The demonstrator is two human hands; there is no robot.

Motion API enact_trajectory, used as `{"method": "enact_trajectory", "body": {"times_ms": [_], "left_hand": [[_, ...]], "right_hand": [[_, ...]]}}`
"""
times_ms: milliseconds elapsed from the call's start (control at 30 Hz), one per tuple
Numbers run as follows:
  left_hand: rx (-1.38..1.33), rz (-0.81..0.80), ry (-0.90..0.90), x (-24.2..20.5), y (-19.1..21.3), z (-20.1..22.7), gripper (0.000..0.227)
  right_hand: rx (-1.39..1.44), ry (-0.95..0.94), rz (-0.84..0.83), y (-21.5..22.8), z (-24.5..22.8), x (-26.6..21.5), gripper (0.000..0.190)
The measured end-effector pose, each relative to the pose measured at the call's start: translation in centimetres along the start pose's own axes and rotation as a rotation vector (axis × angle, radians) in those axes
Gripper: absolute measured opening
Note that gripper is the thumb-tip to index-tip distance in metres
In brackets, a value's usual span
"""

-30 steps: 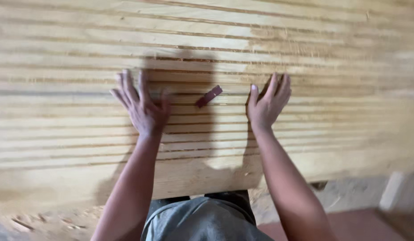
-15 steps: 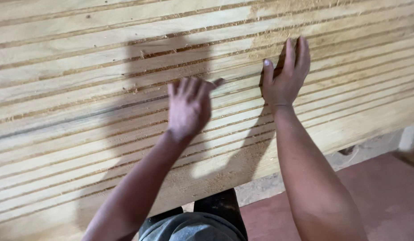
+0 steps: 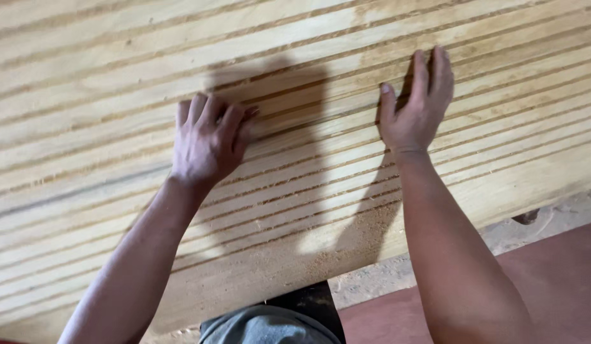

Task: The person sands a large wooden board with a sanding block, moving it back and forth along the grain. They occasionally wipe the surface with their hand to remove dust.

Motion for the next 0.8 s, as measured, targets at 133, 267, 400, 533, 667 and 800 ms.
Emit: {"method": "enact_trajectory", "body": {"times_ms": [133, 267, 400, 533, 667, 800], "left_hand": [[0.042, -0.01, -0.094, 1.1, -1.2, 1.0, 0.008], [-0.007, -0.038, -0.26, 2.8, -3.7, 3.2, 0.012], [-0.006, -0.112, -0.327, 4.2, -4.7, 5.1, 0.007], [0.024, -0.097, -0.369, 4.5, -4.2, 5.3, 0.014], [0.084, -0.129, -0.378, 5.1, -4.6, 4.5, 0.008], [0.094, -0.189, -0.394, 5.8, -5.3, 4.8, 0.007]], "right_hand": [[0.042, 0.016, -0.003, 0.0, 0.4, -0.4, 0.064], [0.05, 0.028, 0.0, 0.0, 0.4, -0.5, 0.065], [0.04, 0.028, 0.008, -0.2, 0.3, -0.1, 0.067], [0.053, 0.01, 0.021, -0.4, 1.1, -0.4, 0.07], [0.044, -0.016, 0.006, -0.9, 1.3, -0.6, 0.071], [0.063, -0.039, 0.02, -0.8, 1.0, -0.5, 0.071]]}}
Point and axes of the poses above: each hand's wrist, its own x-axis towards the middle knuckle, its own y-axis out of the back of the hand, z = x × y, the point moved 6 cm from there along x, towards the middle knuckle, and after that the axes turned 3 degrees about x, right-handed, at the moved point
